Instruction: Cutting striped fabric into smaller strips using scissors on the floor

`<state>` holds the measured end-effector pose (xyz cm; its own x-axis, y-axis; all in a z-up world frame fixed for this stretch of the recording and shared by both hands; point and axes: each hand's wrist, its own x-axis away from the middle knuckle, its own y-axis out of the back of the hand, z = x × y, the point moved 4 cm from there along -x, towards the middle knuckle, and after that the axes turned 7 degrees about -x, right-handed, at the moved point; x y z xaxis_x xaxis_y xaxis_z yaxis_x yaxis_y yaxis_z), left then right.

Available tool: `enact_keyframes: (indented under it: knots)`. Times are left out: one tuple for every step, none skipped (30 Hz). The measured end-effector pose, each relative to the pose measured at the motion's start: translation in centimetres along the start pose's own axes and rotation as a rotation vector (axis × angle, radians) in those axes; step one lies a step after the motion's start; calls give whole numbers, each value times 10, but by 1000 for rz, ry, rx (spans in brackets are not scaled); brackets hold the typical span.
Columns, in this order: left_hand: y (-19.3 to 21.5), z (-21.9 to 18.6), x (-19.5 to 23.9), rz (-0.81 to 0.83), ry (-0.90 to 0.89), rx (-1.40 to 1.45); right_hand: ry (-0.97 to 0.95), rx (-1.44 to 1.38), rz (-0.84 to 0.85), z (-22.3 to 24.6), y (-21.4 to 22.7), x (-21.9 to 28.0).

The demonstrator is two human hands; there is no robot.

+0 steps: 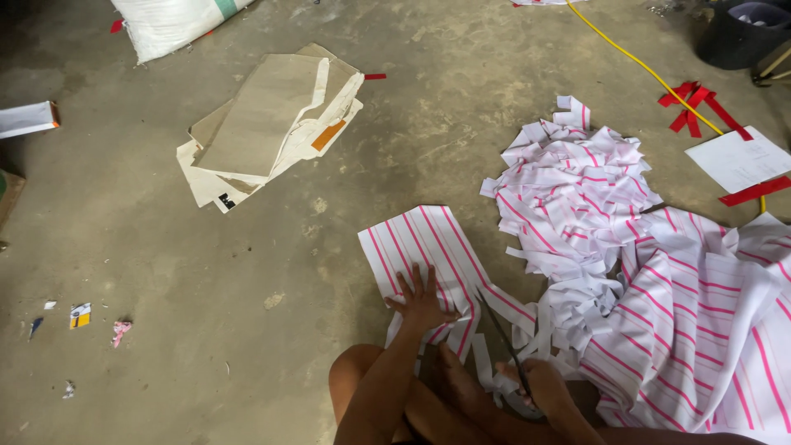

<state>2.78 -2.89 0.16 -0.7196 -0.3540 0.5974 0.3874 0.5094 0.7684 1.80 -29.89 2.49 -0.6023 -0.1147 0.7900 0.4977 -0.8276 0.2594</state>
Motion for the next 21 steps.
enact_keyframes:
  knots:
    - [-2, 3, -3, -1, 2, -1, 1, 0, 2, -12, 0, -10]
    - [-4, 6, -6, 3, -21, 17, 2, 52, 15, -23, -1, -21]
    - [-10, 7, -7, 12, -46, 36, -1, 105, 25, -38, 0, -30]
    - [-6, 7, -5, 15, -46, 37, -5, 106, 25, -52, 1, -44]
    - [-3, 6, -3, 53, -47, 55, -43, 76, 40, -66, 2, -58]
    - [0, 5, -1, 92, -47, 72, -82, 46, 55, -80, 4, -73]
    - [6, 2, 3, 93, -49, 77, -83, 50, 53, -73, 5, -63]
    - [10, 0, 8, 133, -5, 84, -84, 50, 65, -65, 6, -52]
    - [17, -1, 11, 169, 39, 91, -80, 50, 79, -56, 6, -44]
    - [16, -2, 11, 167, 38, 95, -78, 53, 77, -52, 5, -42]
    - [15, -3, 13, 141, 29, 92, -14, -6, 108, -48, 1, -40]
    - [14, -3, 14, 116, 19, 89, 50, -66, 138, -44, -3, -37]
    - [9, -1, 9, 118, 22, 89, 48, -66, 140, -34, -6, -32]
    - [4, 0, 5, 103, 17, 72, 22, -99, 127, -25, -9, -27]
    - [1, 0, 0, 86, 10, 55, -1, -132, 113, -16, -11, -23]
    - [1, 1, 0, 86, 12, 55, -1, -132, 114, -16, -14, -32]
    - [1, 1, 1, 84, 6, 58, 34, -187, 148, -15, -17, -40]
    - [2, 0, 1, 81, 0, 60, 71, -242, 181, -14, -21, -49]
    - [3, 0, 2, 81, 0, 60, 71, -242, 181, -14, -23, -55]
    - [5, -1, 3, 82, 5, 53, 131, -208, 174, -12, -25, -60]
    - [6, -1, 5, 84, 11, 46, 189, -172, 167, -11, -26, -65]
